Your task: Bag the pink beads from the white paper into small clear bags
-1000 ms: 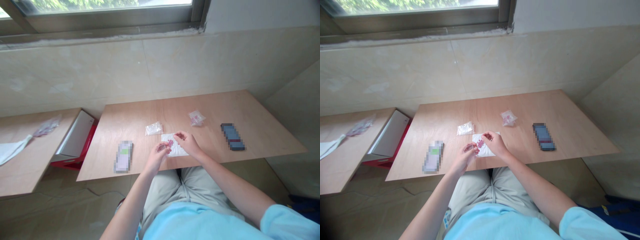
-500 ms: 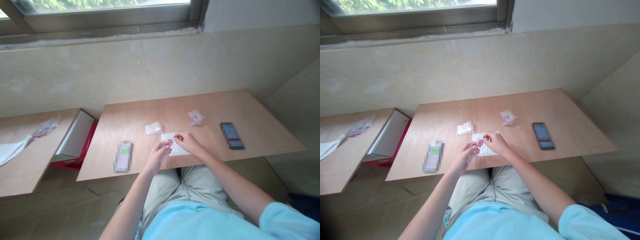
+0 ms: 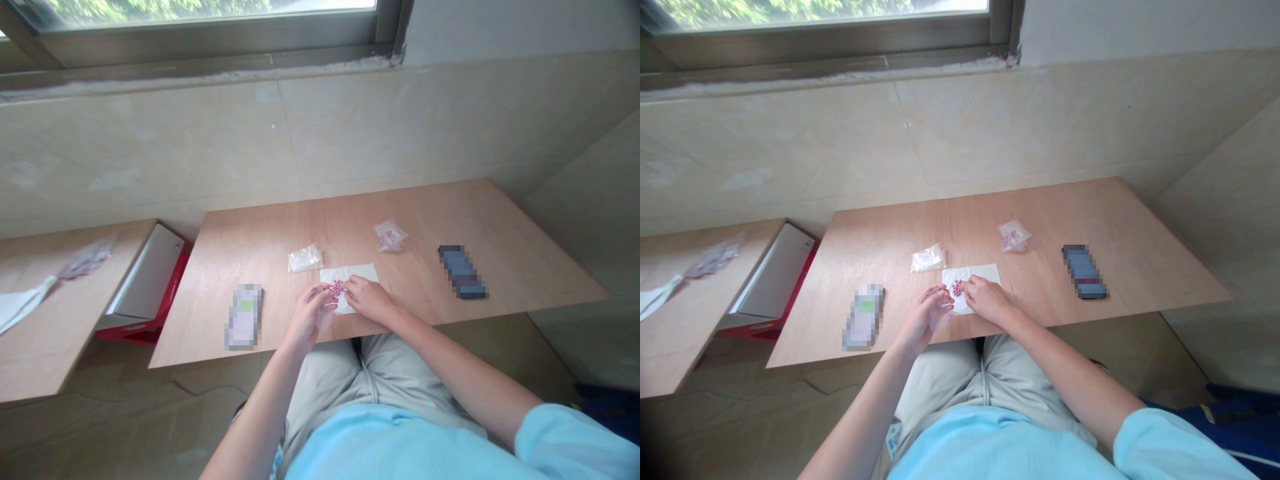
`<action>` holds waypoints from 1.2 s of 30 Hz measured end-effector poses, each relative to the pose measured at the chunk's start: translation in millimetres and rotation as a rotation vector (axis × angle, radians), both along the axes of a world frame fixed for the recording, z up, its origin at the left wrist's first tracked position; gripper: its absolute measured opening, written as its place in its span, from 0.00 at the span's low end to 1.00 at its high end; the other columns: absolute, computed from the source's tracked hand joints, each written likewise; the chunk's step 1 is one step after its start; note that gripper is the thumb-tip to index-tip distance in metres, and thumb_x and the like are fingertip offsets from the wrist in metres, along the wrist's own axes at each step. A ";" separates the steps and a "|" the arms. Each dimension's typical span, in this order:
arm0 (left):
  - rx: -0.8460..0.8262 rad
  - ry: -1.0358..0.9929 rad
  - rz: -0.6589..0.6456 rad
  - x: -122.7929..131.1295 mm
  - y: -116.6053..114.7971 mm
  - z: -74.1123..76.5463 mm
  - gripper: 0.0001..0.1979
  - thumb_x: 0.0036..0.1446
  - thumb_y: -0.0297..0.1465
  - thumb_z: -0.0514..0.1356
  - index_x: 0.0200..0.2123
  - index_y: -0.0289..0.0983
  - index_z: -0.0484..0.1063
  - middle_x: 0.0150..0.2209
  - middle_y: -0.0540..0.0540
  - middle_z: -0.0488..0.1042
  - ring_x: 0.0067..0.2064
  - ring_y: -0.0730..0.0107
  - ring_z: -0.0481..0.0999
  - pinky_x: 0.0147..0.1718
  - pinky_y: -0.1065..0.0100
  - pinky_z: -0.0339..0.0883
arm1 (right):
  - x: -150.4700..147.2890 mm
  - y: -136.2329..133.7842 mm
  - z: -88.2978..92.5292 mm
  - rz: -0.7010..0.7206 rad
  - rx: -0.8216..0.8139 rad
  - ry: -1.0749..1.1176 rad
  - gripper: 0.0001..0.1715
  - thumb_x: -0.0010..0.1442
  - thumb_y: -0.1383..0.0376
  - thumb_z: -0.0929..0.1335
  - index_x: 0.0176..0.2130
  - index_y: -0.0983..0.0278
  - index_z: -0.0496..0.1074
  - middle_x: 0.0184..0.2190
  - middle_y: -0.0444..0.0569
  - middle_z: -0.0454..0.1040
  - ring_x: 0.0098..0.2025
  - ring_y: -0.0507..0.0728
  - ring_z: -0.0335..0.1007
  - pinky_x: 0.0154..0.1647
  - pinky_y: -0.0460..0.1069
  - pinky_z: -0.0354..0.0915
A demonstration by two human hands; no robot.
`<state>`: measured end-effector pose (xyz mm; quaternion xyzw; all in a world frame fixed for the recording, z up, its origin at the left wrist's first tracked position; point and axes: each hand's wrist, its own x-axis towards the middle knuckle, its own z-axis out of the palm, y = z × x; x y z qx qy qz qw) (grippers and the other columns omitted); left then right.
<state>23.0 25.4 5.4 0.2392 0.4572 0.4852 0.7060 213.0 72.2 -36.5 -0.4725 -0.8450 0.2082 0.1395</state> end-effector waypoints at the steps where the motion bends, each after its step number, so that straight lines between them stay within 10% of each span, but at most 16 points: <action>1: 0.002 -0.005 -0.001 -0.1 -0.2 0.1 0.18 0.50 0.38 0.71 0.41 0.38 0.73 0.33 0.48 0.76 0.34 0.68 0.77 0.34 0.67 0.67 | -0.1 -0.4 0.2 0.002 0.004 -0.003 0.13 0.67 0.66 0.66 0.50 0.59 0.75 0.44 0.50 0.75 0.45 0.57 0.72 0.43 0.47 0.64; 20: 0.014 0.000 -0.020 0.4 -1.5 3.8 0.17 0.51 0.37 0.71 0.42 0.37 0.74 0.34 0.46 0.76 0.35 0.69 0.76 0.37 0.67 0.67 | 4.5 0.2 3.6 -0.004 -0.077 0.138 0.08 0.65 0.69 0.67 0.42 0.63 0.77 0.40 0.50 0.77 0.39 0.54 0.73 0.42 0.47 0.64; 27: 0.123 0.140 -0.154 4.4 -5.4 -0.6 0.14 0.50 0.34 0.71 0.40 0.37 0.76 0.39 0.45 0.77 0.41 0.66 0.76 0.45 0.64 0.67 | -7.6 -2.6 46.3 -0.175 -0.194 0.675 0.09 0.66 0.63 0.66 0.44 0.62 0.75 0.39 0.47 0.79 0.35 0.53 0.74 0.37 0.47 0.68; 32: 0.159 0.182 -0.287 8.6 -9.1 1.3 0.17 0.53 0.34 0.70 0.45 0.37 0.77 0.47 0.40 0.77 0.51 0.58 0.75 0.51 0.61 0.65 | -14.2 -17.7 77.5 0.042 -0.161 0.574 0.07 0.62 0.66 0.69 0.41 0.61 0.76 0.40 0.46 0.78 0.38 0.53 0.73 0.36 0.46 0.66; 36: 0.077 0.091 -0.276 9.0 -9.5 2.4 0.15 0.53 0.34 0.71 0.43 0.36 0.76 0.41 0.43 0.77 0.43 0.65 0.76 0.46 0.64 0.66 | -7.3 -12.3 69.5 -0.021 -0.083 0.521 0.07 0.64 0.66 0.68 0.41 0.61 0.77 0.38 0.46 0.79 0.35 0.53 0.72 0.37 0.46 0.65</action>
